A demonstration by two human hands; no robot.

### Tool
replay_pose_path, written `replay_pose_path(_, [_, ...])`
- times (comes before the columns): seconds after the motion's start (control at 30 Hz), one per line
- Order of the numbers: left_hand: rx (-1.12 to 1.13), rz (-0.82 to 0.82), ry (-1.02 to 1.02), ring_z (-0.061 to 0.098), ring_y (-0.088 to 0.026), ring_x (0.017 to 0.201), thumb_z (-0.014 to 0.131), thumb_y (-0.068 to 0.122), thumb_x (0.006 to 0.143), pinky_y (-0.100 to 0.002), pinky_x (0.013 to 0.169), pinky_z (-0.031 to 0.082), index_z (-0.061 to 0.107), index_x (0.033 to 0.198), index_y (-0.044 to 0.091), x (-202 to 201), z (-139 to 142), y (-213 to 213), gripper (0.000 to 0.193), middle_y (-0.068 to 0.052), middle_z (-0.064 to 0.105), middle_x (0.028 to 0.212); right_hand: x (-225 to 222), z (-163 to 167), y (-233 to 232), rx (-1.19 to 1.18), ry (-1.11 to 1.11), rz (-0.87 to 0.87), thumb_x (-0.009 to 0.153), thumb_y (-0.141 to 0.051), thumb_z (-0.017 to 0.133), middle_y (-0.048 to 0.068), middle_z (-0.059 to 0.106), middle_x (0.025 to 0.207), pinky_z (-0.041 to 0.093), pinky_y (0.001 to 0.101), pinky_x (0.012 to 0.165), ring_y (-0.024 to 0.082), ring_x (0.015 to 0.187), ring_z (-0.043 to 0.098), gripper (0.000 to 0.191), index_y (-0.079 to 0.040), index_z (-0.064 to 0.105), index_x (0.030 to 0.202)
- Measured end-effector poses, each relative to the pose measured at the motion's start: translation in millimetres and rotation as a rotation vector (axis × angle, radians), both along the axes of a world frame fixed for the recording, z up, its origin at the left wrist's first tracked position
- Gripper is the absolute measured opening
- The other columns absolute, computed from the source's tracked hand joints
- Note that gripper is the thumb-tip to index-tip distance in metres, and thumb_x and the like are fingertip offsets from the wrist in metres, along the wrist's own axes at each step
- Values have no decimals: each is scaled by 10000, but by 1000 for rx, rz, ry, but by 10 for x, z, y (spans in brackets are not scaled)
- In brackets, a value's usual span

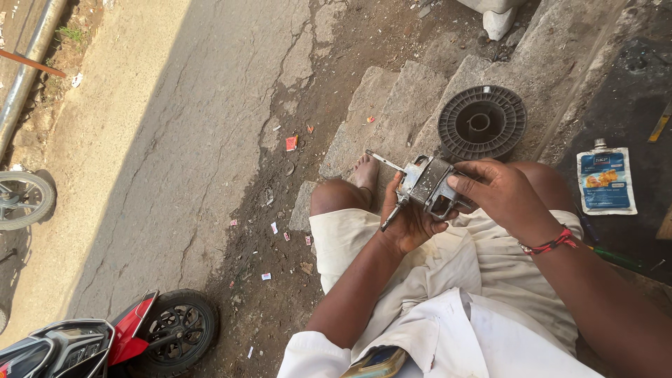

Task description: The person sits on the ground repairing an electric motor with a fan blade. They unscrew and separate the motor housing by hand, manipulate the rotor and windings, reposition the motor on its fan base, and use a screwdriver to tighten components on the assembly.

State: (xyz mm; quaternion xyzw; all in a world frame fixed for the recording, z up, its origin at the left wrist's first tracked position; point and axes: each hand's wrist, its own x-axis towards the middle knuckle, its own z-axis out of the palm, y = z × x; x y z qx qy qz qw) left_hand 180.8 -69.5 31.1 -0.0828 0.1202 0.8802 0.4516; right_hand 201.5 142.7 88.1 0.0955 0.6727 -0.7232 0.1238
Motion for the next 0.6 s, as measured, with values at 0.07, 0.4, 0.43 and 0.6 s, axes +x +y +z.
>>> replay_pose_path(0.07, [-2,-5,3,729,-426,1039,419,757,1041,-437,810,655,517,1492,5,-9,-13,-6,882,-286,685,1229,-4,-24,3,-24,-10,-5,943,-181,700,80,740,1058,566,247,697,88,839,667,427,59,654,1294])
replay_pose_path(0.4, [-234,99,167,728,-303,1089,521,697,1018,-454,859,643,520,1483,43,7,-150,-53,803,-182,692,1274,22,-192,64,-219,-77,-17,978,-187,637,76,710,1144,582,287,744,125,877,678,463,56,598,1371])
replay_pose_path(0.43, [-235,100,195,728,-301,1095,532,685,1026,-457,866,640,518,1482,39,10,-163,-53,791,-181,688,1276,35,-207,82,-235,-73,-15,981,-191,635,82,710,1136,585,294,746,127,876,679,464,58,599,1371])
replay_pose_path(0.6, [-302,123,313,720,-294,1097,583,616,1032,-457,884,631,516,1477,36,32,-170,-31,734,-168,678,1291,71,-240,125,-283,-68,-13,964,-205,631,74,721,1131,602,304,785,120,908,698,481,54,598,1368])
